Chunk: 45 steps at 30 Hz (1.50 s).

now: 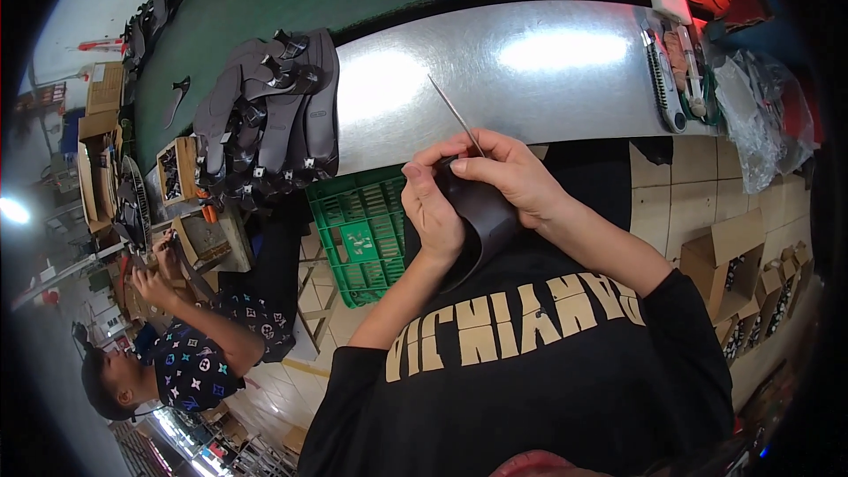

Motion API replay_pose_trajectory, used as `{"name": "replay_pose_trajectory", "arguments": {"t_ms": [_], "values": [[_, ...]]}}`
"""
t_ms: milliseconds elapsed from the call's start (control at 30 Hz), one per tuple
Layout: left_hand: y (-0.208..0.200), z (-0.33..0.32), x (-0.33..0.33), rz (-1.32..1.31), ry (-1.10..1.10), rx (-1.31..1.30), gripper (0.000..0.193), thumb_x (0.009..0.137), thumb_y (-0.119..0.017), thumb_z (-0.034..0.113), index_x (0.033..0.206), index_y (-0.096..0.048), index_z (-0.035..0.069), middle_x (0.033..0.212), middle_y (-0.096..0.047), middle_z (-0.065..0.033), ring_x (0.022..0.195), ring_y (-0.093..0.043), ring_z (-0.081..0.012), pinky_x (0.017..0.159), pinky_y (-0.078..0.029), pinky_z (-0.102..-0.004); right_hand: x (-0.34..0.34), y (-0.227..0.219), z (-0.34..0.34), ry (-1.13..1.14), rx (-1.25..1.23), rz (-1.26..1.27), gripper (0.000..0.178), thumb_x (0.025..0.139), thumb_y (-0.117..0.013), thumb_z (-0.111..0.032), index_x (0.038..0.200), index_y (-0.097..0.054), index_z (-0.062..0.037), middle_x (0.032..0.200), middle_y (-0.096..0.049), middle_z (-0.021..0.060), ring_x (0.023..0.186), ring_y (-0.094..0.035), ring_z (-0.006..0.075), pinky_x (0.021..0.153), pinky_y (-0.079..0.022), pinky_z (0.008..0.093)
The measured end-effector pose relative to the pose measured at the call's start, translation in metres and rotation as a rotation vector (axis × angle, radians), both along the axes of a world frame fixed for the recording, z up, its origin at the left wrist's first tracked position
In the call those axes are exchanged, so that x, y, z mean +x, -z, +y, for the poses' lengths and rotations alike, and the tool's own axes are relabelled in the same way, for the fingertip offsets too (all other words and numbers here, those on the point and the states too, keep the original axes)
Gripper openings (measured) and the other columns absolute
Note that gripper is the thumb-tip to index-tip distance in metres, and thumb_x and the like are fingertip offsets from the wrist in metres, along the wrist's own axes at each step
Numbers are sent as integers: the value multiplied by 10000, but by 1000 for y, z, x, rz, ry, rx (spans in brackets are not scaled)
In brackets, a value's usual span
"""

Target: Manually assemble and check components of high-heeled sandals on a production line.

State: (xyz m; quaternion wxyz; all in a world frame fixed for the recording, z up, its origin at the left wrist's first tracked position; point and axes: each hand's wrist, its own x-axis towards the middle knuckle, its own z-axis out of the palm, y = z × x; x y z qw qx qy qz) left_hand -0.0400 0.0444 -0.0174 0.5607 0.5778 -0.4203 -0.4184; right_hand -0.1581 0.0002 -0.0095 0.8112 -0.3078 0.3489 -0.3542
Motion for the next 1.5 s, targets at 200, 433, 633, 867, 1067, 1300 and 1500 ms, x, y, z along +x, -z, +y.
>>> {"name": "replay_pose_trajectory", "arguments": {"t_ms": [200,433,633,867,1067,1300,1500], "values": [[-5,0,0,41,-30,79,676,1023,-181,549,1039,-582,4,970,-627,-98,905,-577,-137,851,-426,-257,-9,7,-8,-76,135,-79,181,861,-663,-128,1031,-666,-68,842,-602,-7,737,-555,59,658,-444,196],[-3,-3,7,229,6,196,702,1006,-166,587,1074,-565,13,961,-631,-104,889,-586,-154,847,-432,-264,-10,8,-5,-99,128,17,236,851,-713,-185,1068,-680,-97,670,-507,-63,496,-405,7,421,-253,164],[6,-1,13,187,-36,239,711,1002,-166,599,1082,-571,21,922,-633,-73,835,-568,-116,778,-413,-229,-7,11,-6,-100,130,13,259,862,-705,-195,1095,-670,-87,684,-528,-67,511,-406,-3,429,-259,159],[-8,-6,1,180,-64,166,701,1009,-162,588,1060,-605,47,800,-589,22,603,-356,-14,541,-235,-187,-5,13,-6,-80,130,-20,242,861,-686,-180,1074,-656,-70,733,-558,-55,532,-424,-5,435,-274,159],[-9,-3,-5,-12,-42,119,729,1000,-158,609,1061,-612,41,795,-582,31,612,-345,-10,537,-213,-193,-5,16,-8,-39,95,-58,212,847,-675,-161,1035,-640,-68,753,-562,-43,535,-437,3,425,-282,172],[-32,-11,4,244,122,134,403,1030,-377,220,1293,-513,-53,1043,-624,-113,963,-580,-156,931,-428,-299,-27,11,-24,-172,187,-78,249,895,-649,-199,1082,-633,-36,768,-563,-3,531,-445,37,406,-307,179],[-56,-28,100,5,99,-101,511,839,-579,-68,1343,-512,-18,1010,-683,-127,923,-633,-143,843,-471,-254,-56,-7,-33,33,-84,90,383,1003,-474,-201,1352,-503,-45,833,-498,-19,578,-422,28,471,-350,188]]}}
